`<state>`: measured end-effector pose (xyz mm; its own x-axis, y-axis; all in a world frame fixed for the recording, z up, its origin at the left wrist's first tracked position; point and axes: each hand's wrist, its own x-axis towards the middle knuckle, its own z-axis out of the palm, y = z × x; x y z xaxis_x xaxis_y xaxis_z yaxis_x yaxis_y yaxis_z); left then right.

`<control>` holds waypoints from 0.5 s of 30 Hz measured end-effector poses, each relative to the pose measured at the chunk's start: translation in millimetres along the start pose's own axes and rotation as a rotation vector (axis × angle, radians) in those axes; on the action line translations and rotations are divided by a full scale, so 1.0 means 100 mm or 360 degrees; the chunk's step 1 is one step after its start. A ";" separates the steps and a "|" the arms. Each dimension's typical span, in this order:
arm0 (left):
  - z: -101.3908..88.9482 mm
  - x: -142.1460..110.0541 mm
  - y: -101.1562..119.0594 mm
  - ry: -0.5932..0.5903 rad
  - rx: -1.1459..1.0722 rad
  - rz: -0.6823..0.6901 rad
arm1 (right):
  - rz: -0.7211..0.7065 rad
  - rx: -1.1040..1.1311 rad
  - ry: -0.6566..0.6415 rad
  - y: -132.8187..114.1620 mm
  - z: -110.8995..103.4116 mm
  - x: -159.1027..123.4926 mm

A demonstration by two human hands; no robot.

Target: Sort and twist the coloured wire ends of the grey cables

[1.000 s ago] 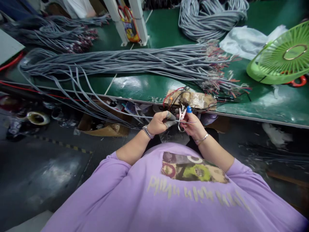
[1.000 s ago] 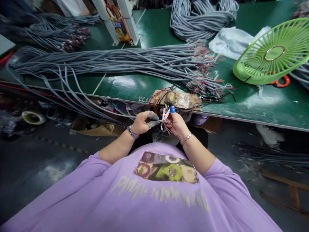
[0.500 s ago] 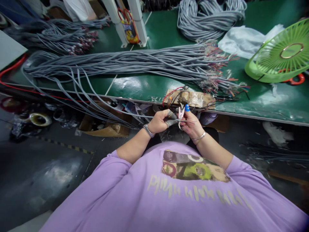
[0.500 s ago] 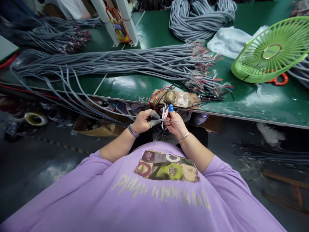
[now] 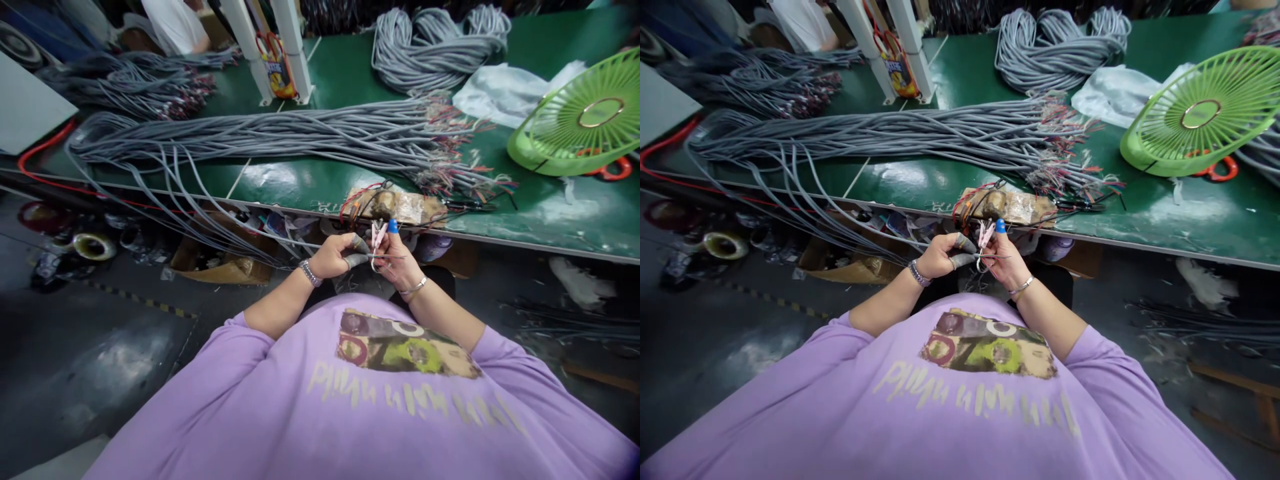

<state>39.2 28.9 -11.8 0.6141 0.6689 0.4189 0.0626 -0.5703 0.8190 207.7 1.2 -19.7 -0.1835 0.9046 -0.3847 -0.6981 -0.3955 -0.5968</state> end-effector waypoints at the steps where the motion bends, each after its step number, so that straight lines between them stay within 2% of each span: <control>1: 0.00 0.00 0.01 -0.0019 -0.0014 -0.0015 | 0.0010 0.0017 -0.0014 0.01 -0.02 0.00; 4: -0.02 -0.01 0.03 -0.0071 -0.0104 -0.0083 | 0.0069 0.0073 -0.0018 0.04 -0.10 0.01; 10: -0.06 -0.10 0.10 -0.0138 -0.0261 -0.0137 | 0.0113 0.0139 0.0138 0.10 -0.28 0.02; 15: -0.11 -0.23 0.18 -0.0109 -0.0267 -0.0176 | 0.0133 0.0089 0.0143 0.11 -0.30 -0.04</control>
<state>16.9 8.3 -2.2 0.6632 0.6857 0.2998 0.0040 -0.4039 0.9148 221.7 -12.1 -46.1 -0.1815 0.8499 -0.4946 -0.7211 -0.4570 -0.5207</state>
